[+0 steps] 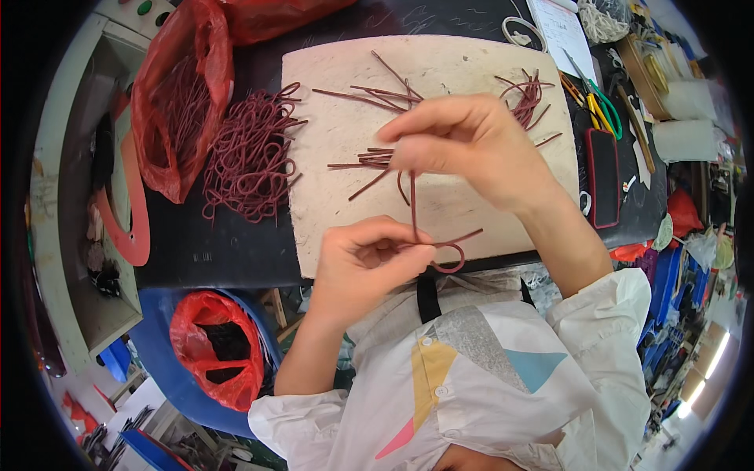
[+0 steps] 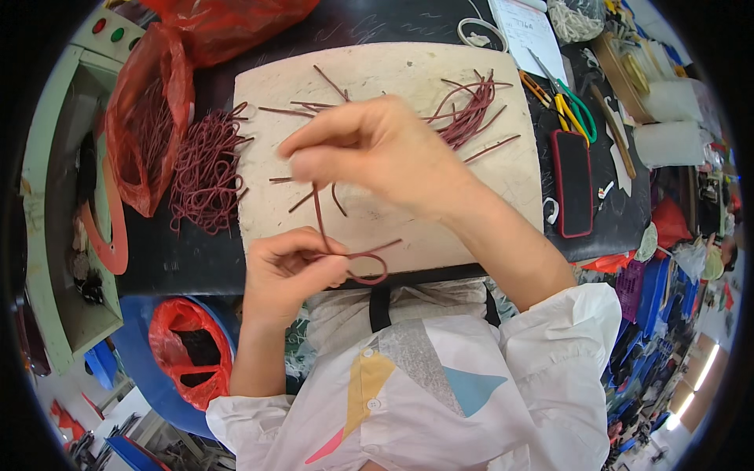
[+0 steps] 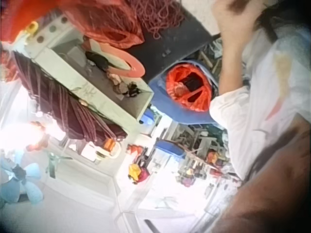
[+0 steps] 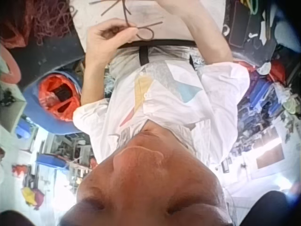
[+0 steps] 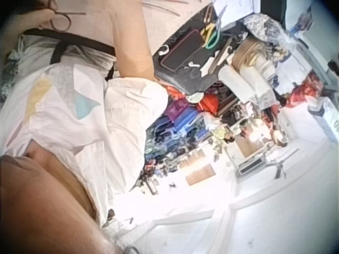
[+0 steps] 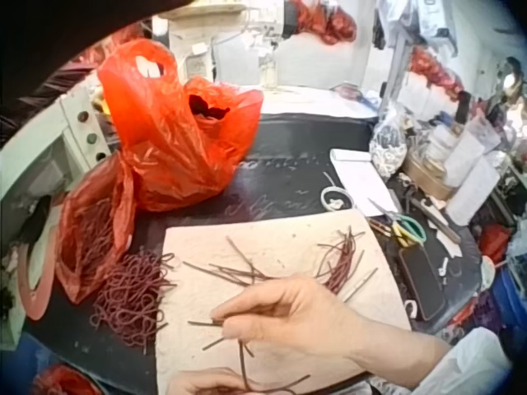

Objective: The recorder is manually tying knots in multiple thin red cord-like shoe components at a workbench.

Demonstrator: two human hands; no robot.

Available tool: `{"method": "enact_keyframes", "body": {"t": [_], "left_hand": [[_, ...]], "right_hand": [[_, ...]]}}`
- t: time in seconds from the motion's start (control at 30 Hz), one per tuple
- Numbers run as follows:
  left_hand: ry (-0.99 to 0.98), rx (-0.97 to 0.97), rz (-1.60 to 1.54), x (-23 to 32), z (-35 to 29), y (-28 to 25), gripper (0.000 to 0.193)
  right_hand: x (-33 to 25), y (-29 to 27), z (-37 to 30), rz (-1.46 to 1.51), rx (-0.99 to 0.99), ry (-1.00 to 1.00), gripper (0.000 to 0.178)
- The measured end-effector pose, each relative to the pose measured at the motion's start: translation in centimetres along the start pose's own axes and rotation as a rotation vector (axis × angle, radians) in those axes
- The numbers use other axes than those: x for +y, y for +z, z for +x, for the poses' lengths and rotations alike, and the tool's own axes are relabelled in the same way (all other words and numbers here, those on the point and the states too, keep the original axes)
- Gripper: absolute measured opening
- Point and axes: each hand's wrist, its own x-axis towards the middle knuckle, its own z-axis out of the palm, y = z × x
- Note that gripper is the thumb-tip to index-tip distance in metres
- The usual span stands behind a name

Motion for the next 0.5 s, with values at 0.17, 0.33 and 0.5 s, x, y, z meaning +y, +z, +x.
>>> {"method": "enact_keyframes", "body": {"t": [0.17,0.33,0.5], "left_hand": [[0.227,0.218,-0.585,0.2,0.3,-0.3,0.014],[0.487,0.399,0.408,-1.3,1.8,-0.9,0.014],[0.237,0.067,0.166,-0.6,0.9,-1.6,0.012]], "right_hand": [[4.1,0.0,-2.0,-0.62,0.238,-0.509,0.017],[5.7,1.5,-3.7,-1.054,0.298,-0.977,0.024],[3.1,1.6,-3.2,-0.382,0.156,-0.251,0.02]]}}
